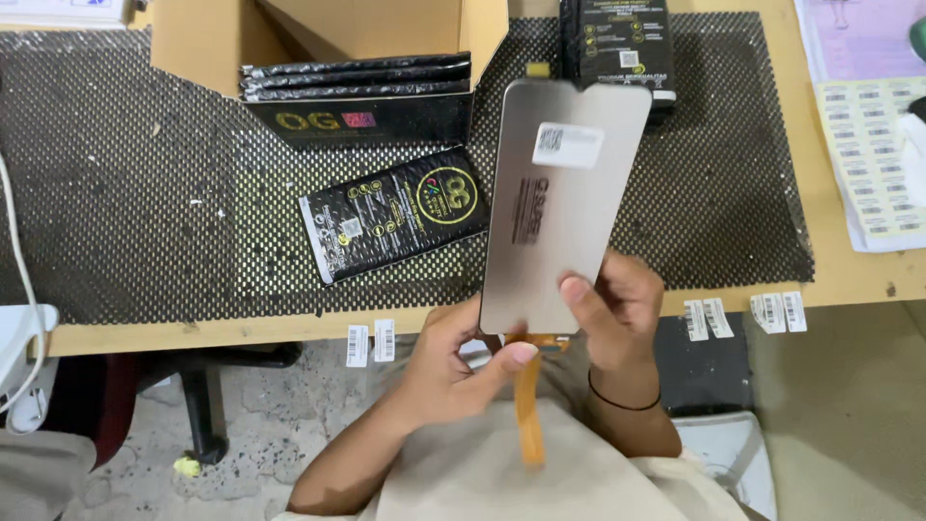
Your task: The person repeatedly removes a smartphone display assembly from a black anti-static bag, inspects the ribbon cable and back, and places it back into the bag. The person handles multiple identical units one at a time on a workbench with stacked boxes and packaging materials.
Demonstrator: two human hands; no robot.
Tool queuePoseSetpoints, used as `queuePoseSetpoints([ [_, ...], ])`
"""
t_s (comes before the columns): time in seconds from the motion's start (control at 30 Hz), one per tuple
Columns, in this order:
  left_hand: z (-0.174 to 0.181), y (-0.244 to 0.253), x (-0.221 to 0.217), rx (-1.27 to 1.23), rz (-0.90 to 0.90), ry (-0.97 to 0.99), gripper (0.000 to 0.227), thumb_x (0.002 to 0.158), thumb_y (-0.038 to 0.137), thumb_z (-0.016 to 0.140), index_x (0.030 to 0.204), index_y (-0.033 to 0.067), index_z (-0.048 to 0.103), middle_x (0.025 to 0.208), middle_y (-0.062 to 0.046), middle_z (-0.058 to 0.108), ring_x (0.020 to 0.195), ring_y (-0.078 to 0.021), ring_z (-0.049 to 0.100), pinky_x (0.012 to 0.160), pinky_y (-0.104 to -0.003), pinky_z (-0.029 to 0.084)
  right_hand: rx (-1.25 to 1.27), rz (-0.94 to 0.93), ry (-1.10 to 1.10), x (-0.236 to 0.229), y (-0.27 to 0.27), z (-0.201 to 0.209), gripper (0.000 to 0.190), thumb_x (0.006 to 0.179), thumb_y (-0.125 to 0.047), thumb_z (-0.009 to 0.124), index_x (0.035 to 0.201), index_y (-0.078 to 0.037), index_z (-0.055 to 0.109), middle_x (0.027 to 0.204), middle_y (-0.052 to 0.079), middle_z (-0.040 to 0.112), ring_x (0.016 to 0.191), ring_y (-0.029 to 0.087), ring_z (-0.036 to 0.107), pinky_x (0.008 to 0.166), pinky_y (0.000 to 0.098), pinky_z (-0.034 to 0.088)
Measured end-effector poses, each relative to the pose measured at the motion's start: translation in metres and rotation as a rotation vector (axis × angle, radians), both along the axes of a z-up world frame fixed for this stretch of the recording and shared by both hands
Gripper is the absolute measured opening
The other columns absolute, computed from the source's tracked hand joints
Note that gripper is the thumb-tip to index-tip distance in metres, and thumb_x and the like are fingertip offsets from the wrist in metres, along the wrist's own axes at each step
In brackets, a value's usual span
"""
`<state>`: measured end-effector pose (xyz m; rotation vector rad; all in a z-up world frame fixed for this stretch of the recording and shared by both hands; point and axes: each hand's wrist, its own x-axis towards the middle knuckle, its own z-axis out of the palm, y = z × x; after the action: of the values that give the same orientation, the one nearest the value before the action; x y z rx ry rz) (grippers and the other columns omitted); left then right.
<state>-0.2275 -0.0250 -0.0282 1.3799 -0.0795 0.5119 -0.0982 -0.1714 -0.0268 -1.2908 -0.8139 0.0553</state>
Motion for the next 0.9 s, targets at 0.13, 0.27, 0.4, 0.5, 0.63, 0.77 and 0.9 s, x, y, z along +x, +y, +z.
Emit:
queuePoseSetpoints([
  [0.13,0.003,-0.007,0.0,0.106,0.166,-0.017,0.006,0.089,0.004,0.072,0.084,0.0013,0.071,0.058,-0.011,0.062,0.045,-0.0241,0.056,0.048,-0.033,0.053,0.002,-0.024,0.153,-0.002,0.011,0.005,0.019,0.086,-0.006,0.065,0.069,0.0,0.061,0.048,0.003,0.046,0.046,0.004,0.037,0.041,0.0203,0.031],
  [0.27,0.012,-0.011,0.002,0.073,0.119,-0.01,0.015,0.093,0.004,0.066,0.079,0.0037,0.07,0.058,-0.009,0.059,0.048,-0.0186,0.049,0.049,-0.032,0.05,0.06,-0.032,0.302,-0.003,0.021,0.004,0.015,0.087,-0.007,0.064,0.074,0.001,0.06,0.05,0.003,0.046,0.044,0.004,0.041,0.04,0.0178,0.032],
  [0.4,-0.008,-0.014,-0.003,0.041,0.113,-0.011,0.024,0.095,0.002,0.06,0.073,0.0059,0.069,0.056,-0.006,0.055,0.048,-0.0182,0.044,0.048,-0.032,0.048,0.029,-0.045,0.325,-0.002,0.018,-0.006,0.015,0.087,-0.008,0.065,0.076,0.001,0.061,0.05,0.004,0.047,0.042,0.004,0.043,0.039,0.0181,0.034],
  [0.5,-0.008,-0.013,-0.005,0.03,0.114,-0.032,0.034,0.099,0.005,0.051,0.065,0.0074,0.06,0.052,-0.008,0.05,0.046,-0.0204,0.04,0.046,-0.032,0.043,0.043,-0.057,0.33,-0.001,0.018,-0.011,0.015,0.088,-0.008,0.064,0.076,0.0,0.061,0.051,0.004,0.047,0.044,0.004,0.043,0.041,0.0175,0.035],
  [0.63,-0.012,-0.013,-0.002,0.045,0.137,-0.058,0.033,0.099,0.004,0.049,0.068,0.0049,0.061,0.053,-0.01,0.052,0.046,-0.0236,0.045,0.047,-0.033,0.044,0.045,-0.092,0.331,-0.008,0.021,-0.009,0.015,0.089,-0.009,0.065,0.077,0.0,0.061,0.053,0.001,0.046,0.045,0.002,0.042,0.042,0.0164,0.035],
  [0.77,0.009,-0.016,0.006,-0.011,0.205,-0.111,0.019,0.093,0.004,0.062,0.075,0.0025,0.07,0.06,-0.011,0.061,0.049,-0.0221,0.053,0.051,-0.032,0.049,0.037,-0.079,0.329,-0.012,0.023,-0.008,0.017,0.089,-0.008,0.064,0.075,0.0,0.061,0.052,0.003,0.046,0.044,0.003,0.043,0.041,0.0165,0.034],
  [0.9,0.005,-0.026,0.004,-0.193,0.182,-0.132,0.007,0.091,0.002,0.07,0.092,-0.0002,0.076,0.078,-0.013,0.076,0.071,-0.0155,0.071,0.066,-0.029,0.061,0.05,-0.056,0.335,-0.019,0.026,0.001,0.019,0.089,-0.006,0.064,0.071,-0.001,0.06,0.05,0.003,0.044,0.043,0.004,0.041,0.04,0.0169,0.032],
])
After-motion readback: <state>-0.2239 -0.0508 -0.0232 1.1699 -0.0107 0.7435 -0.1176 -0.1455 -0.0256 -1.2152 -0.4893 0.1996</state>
